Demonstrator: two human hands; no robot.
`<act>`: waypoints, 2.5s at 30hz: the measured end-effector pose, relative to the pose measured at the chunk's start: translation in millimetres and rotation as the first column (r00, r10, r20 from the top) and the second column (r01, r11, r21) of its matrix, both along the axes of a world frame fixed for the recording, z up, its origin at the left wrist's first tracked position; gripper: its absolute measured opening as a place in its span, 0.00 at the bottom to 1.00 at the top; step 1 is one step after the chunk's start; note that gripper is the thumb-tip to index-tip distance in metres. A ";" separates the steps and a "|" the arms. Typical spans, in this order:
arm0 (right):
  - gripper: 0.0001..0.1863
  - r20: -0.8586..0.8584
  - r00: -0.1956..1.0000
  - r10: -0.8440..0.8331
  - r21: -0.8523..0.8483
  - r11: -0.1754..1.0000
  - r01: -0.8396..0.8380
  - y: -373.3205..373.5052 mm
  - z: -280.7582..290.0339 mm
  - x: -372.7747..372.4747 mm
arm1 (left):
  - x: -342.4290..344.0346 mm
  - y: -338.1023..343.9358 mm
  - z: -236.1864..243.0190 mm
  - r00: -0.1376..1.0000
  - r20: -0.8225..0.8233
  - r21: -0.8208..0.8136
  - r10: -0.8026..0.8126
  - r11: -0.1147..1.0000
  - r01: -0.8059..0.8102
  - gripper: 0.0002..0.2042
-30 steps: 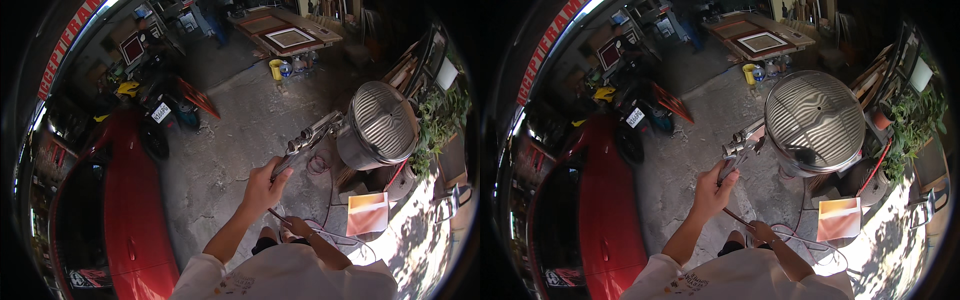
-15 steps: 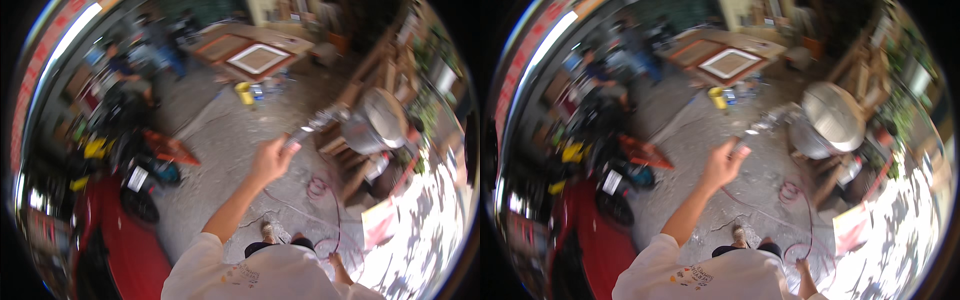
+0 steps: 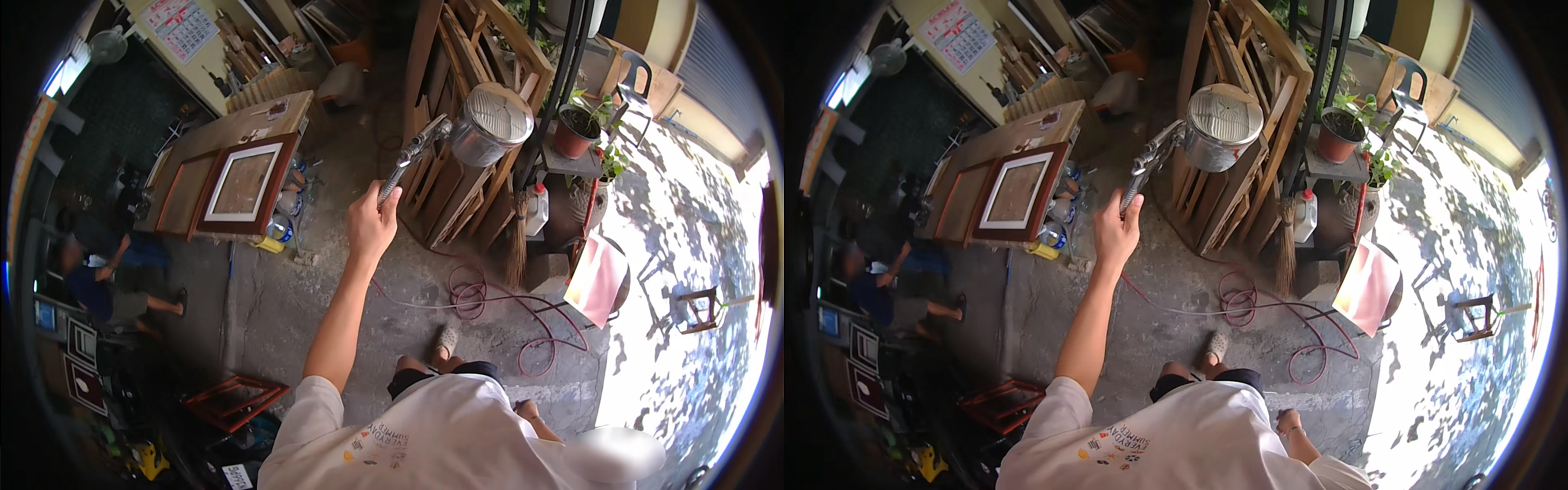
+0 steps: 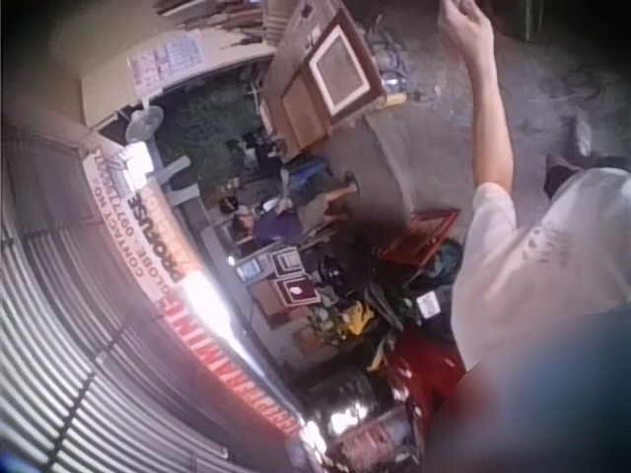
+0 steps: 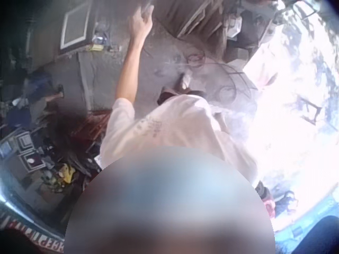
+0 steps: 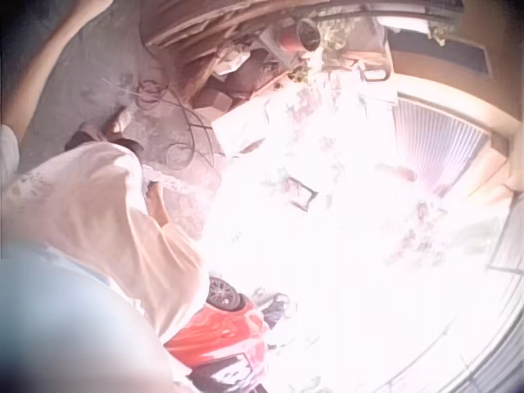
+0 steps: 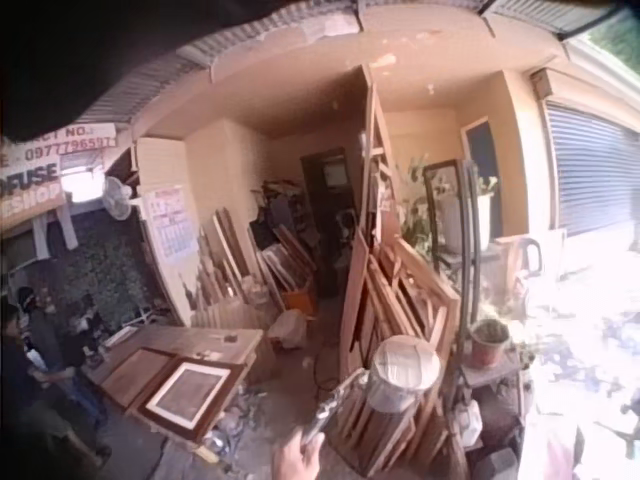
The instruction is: The person assembles a spray gun, then spray paints a wooden frame placed on a fan outdoors. After painting, the person moves the frame and places it on a workbench.
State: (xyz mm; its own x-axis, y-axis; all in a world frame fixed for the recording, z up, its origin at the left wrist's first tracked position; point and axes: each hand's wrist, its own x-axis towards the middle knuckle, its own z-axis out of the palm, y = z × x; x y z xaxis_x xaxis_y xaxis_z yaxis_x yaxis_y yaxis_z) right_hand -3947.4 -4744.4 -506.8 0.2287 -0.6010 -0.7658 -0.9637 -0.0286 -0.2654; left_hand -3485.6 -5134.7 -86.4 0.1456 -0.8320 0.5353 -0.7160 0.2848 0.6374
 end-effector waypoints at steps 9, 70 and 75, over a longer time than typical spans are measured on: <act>0.19 0.537 0.480 -0.694 -0.390 0.300 0.871 -223.4 113.1 109.0 | 3.6 -229.1 -76.1 0.996 0.074 -0.028 -0.041 0.999 0.043 0.19; 0.25 0.777 -0.583 0.236 0.607 -0.040 0.793 -606.5 423.5 315.9 | -72.4 -337.1 -56.4 0.029 -0.835 0.026 -0.549 0.013 1.000 0.31; 0.24 0.756 -0.597 0.268 0.612 0.034 0.790 -559.1 427.9 313.3 | -94.0 -268.7 -14.5 -0.126 -0.919 -0.128 -0.373 -0.019 0.992 0.16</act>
